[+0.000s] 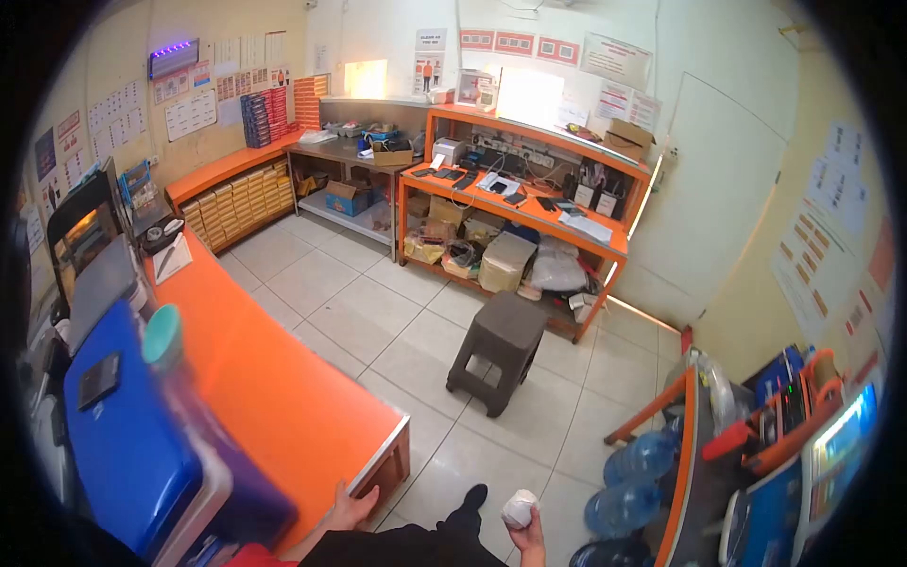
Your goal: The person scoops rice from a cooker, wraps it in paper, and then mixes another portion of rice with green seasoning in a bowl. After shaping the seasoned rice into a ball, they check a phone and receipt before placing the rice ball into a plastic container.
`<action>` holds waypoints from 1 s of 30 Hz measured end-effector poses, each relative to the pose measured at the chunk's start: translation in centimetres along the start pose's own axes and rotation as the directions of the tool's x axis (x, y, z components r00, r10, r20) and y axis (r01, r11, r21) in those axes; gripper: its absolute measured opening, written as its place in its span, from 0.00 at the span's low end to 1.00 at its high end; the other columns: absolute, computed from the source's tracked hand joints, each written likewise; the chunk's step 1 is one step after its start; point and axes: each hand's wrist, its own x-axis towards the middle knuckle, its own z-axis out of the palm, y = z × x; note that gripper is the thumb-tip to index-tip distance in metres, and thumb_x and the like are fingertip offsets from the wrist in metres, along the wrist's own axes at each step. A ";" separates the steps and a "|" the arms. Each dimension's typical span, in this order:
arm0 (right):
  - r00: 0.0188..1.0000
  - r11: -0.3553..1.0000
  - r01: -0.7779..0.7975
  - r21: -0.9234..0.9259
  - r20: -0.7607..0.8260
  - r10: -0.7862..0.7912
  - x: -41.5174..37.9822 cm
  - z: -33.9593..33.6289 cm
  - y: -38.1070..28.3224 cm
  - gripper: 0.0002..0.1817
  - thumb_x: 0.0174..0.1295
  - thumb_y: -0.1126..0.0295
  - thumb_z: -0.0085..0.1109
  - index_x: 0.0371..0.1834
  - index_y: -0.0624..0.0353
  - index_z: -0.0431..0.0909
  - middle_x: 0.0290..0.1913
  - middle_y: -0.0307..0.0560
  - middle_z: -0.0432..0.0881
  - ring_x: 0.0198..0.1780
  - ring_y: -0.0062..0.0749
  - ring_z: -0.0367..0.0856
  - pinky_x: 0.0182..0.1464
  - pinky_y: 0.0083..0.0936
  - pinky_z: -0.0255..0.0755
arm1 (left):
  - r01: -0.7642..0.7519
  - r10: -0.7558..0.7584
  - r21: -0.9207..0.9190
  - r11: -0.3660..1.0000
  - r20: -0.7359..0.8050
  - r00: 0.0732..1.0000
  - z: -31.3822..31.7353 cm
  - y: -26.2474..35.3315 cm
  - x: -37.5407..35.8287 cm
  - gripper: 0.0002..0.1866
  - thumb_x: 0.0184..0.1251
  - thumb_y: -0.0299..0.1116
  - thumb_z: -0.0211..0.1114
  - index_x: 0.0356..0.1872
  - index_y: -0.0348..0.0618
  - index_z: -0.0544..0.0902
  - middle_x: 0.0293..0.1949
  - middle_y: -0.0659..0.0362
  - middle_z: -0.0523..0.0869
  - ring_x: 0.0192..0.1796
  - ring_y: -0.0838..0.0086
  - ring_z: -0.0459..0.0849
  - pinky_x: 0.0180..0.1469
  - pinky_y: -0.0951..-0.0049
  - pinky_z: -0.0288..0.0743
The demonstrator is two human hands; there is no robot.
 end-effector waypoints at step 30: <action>0.504 0.206 0.263 -0.943 0.316 0.804 70.7 61.9 3.8 0.27 0.62 0.58 0.48 0.60 0.62 0.58 0.54 0.46 0.68 0.57 0.29 0.64 0.58 0.24 0.58 | -0.484 0.383 0.440 0.757 0.301 0.873 59.1 17.8 33.9 0.24 0.59 0.29 0.57 0.57 0.40 0.62 0.52 0.52 0.71 0.54 0.60 0.72 0.51 0.46 0.70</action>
